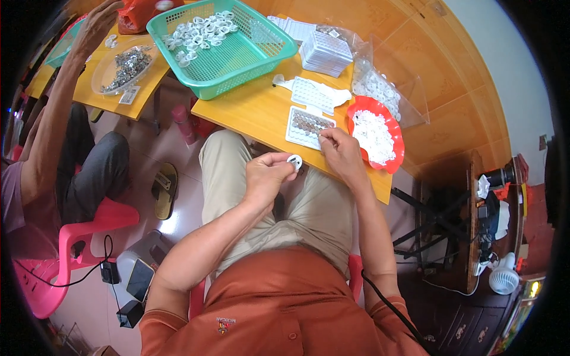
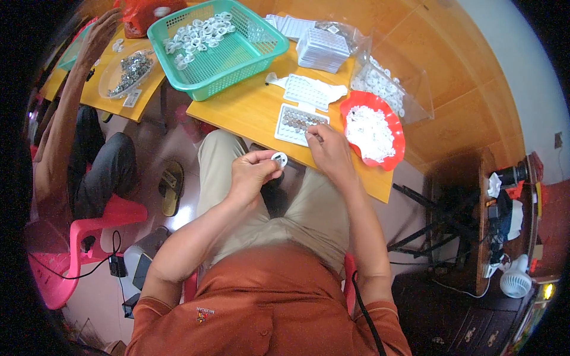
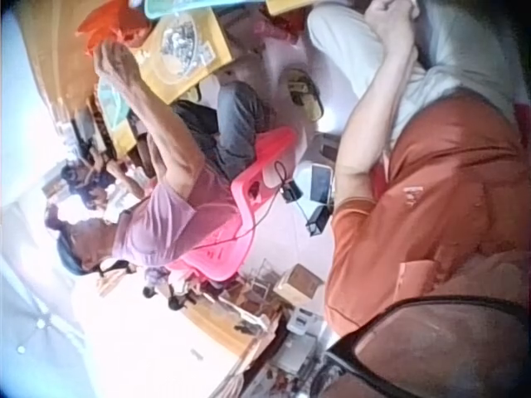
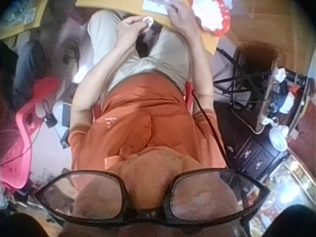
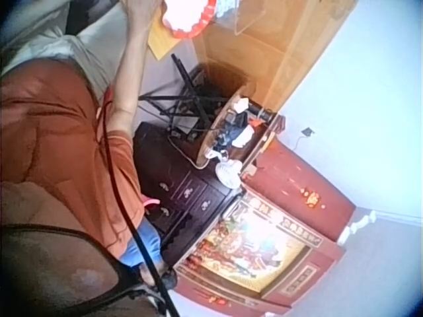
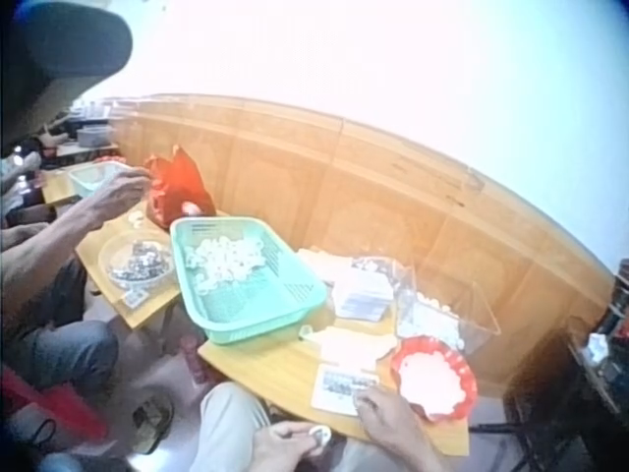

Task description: The person sits at a work table, picks up a circular plastic base, and assembles small electronic parts from trays into the base by hand.

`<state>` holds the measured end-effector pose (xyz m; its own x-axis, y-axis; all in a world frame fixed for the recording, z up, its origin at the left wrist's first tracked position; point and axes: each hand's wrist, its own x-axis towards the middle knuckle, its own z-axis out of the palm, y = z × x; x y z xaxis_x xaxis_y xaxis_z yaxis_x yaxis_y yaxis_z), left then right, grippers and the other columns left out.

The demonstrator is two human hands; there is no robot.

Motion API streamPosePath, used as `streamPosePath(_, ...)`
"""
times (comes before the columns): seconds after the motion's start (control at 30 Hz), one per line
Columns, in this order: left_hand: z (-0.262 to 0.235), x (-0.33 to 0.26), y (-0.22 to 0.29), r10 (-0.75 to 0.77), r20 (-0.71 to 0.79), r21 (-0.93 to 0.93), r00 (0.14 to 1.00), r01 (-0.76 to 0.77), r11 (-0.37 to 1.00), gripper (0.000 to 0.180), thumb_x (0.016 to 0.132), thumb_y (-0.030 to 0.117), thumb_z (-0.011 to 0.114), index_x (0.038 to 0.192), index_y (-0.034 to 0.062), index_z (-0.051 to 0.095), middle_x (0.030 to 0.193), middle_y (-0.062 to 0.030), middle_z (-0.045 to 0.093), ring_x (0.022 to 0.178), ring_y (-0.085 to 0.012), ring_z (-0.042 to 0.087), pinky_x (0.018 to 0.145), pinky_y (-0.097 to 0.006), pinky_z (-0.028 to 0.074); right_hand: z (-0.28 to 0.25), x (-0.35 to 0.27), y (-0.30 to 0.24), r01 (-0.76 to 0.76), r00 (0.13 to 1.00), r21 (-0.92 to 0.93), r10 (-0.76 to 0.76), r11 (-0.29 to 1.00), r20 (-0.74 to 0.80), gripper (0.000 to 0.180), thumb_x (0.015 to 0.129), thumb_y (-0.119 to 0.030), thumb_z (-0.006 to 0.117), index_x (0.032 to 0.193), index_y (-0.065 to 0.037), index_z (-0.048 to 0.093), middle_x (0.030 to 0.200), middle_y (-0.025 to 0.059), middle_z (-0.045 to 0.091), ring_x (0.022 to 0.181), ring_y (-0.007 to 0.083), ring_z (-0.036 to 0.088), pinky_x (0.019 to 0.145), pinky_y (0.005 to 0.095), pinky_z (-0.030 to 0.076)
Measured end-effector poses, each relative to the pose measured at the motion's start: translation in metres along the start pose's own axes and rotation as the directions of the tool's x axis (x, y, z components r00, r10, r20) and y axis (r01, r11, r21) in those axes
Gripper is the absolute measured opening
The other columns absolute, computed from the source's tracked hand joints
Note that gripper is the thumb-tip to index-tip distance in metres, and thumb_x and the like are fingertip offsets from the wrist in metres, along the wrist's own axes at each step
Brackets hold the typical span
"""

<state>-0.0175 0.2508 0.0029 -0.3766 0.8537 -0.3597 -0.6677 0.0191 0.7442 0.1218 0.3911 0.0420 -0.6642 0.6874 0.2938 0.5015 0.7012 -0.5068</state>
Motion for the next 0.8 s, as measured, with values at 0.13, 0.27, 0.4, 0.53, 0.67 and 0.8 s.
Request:
streamPosePath(0.13,0.001,0.0,-0.001,-0.012,0.002,-0.001,1.0,0.012,1.0,0.022,0.078,-0.006,0.063,0.1,-0.0087,0.065,0.086,-0.0104,0.068,0.07,-0.0109,0.063,0.063,-0.021,0.051,0.008,-0.01,0.0,-0.175,0.984,0.402,0.177,0.899,0.033,0.013,0.089,-0.006,0.062,0.097,0.004,0.065,0.081,0.0067,0.068,0.072,0.0117,0.065,0.066,0.0242,0.051)
streamPosePath(0.27,0.001,-0.002,0.0,-0.008,-0.001,0.001,1.0,0.008,1.0,0.022,0.079,-0.006,0.063,0.1,-0.0089,0.065,0.086,-0.0105,0.068,0.071,-0.011,0.063,0.064,-0.021,0.051,0.009,-0.016,-0.002,-0.226,0.97,0.656,0.229,0.72,0.083,0.013,0.088,-0.002,0.062,0.099,0.005,0.064,0.083,0.0064,0.067,0.073,0.013,0.067,0.068,0.0232,0.055)
streamPosePath(0.4,0.001,-0.002,0.001,-0.013,0.003,0.007,1.0,0.013,1.0,0.022,0.078,-0.006,0.063,0.1,-0.0097,0.064,0.086,-0.011,0.068,0.071,-0.0112,0.063,0.064,-0.021,0.051,0.011,-0.02,-0.01,-0.264,0.958,0.733,0.256,0.627,0.126,0.018,0.088,-0.001,0.062,0.104,0.006,0.062,0.085,0.0082,0.067,0.074,0.0142,0.068,0.07,0.0251,0.056)
streamPosePath(0.53,-0.001,0.0,-0.002,0.006,0.007,-0.009,1.0,-0.006,1.0,0.023,0.078,-0.006,0.063,0.101,-0.0099,0.063,0.087,-0.011,0.068,0.071,-0.0112,0.063,0.064,-0.021,0.051,0.019,-0.029,-0.012,-0.335,0.941,0.766,0.242,0.548,0.237,0.021,0.089,-0.002,0.063,0.107,0.008,0.062,0.091,0.0099,0.067,0.079,0.014,0.067,0.073,0.0259,0.057)
streamPosePath(0.67,0.001,-0.001,0.001,-0.004,0.01,-0.026,1.0,0.004,1.0,0.023,0.079,-0.006,0.063,0.101,-0.01,0.063,0.087,-0.0111,0.068,0.071,-0.011,0.063,0.064,-0.021,0.051,0.022,-0.037,-0.021,-0.325,0.945,0.774,0.214,0.544,0.246,0.019,0.089,-0.003,0.063,0.104,0.008,0.064,0.095,0.0096,0.066,0.086,0.0128,0.065,0.076,0.0254,0.055)
streamPosePath(0.8,0.001,-0.001,-0.001,-0.007,-0.001,-0.037,1.0,0.007,0.999,0.023,0.079,-0.006,0.064,0.102,-0.0097,0.063,0.087,-0.0112,0.068,0.071,-0.0113,0.063,0.063,-0.021,0.052,0.023,-0.041,-0.03,-0.229,0.973,0.607,0.172,0.761,0.151,0.017,0.087,-0.002,0.064,0.102,0.007,0.065,0.092,0.0088,0.067,0.082,0.0122,0.064,0.074,0.0249,0.053)
